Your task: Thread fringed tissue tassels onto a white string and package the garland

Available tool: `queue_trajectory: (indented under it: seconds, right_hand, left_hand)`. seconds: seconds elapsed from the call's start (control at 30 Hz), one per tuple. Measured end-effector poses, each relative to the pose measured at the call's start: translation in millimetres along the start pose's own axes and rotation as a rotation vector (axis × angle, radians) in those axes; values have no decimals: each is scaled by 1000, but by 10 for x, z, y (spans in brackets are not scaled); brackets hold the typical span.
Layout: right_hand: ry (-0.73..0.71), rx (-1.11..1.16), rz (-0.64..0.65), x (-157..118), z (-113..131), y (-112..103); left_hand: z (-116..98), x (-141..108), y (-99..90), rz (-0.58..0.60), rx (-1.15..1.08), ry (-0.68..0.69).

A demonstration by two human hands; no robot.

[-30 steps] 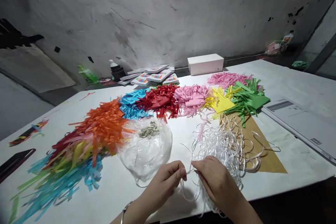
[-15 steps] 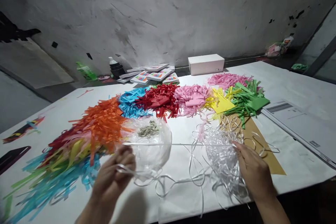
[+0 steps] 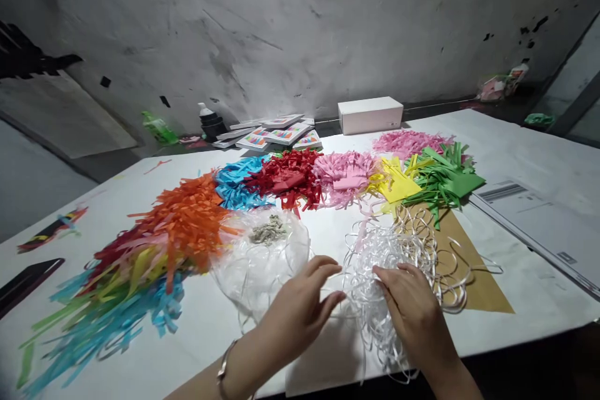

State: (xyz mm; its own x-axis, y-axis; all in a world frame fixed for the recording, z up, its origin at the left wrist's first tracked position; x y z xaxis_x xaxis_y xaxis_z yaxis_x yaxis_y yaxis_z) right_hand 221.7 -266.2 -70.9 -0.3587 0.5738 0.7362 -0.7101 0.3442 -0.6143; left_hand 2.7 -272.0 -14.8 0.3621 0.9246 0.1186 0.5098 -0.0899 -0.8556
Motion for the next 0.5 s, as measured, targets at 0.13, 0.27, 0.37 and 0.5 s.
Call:
queue_trajectory:
  seconds: [0.13, 0.27, 0.37, 0.5]
  right_hand:
    - [-8, 62, -9, -9, 52, 5]
    - [24, -7, -15, -65, -46, -40]
    - [76, -176, -97, -148, -250, -136]
    - [164, -301, -187, -243, -466, -215]
  left_hand:
    - [-159, 216, 203, 93, -125, 80]
    - [-72, 256, 199, 102, -454, 3]
    - [246, 163, -100, -48, -1115, -280]
    - [815, -9, -805, -591, -1625, -437]
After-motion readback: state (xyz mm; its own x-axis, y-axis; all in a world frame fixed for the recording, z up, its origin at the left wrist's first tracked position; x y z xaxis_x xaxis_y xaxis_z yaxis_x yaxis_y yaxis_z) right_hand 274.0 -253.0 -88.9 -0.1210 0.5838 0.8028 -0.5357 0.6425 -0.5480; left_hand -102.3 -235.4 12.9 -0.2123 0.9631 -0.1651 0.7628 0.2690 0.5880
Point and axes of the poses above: each hand's wrist, its own x-axis towards the middle knuckle, its own y-axis out of the palm, z = x × y, the point moved 1 cm from there along x, towards the middle knuckle, and after that the axes turned 7 degrees about x, right-handed, at the moved point
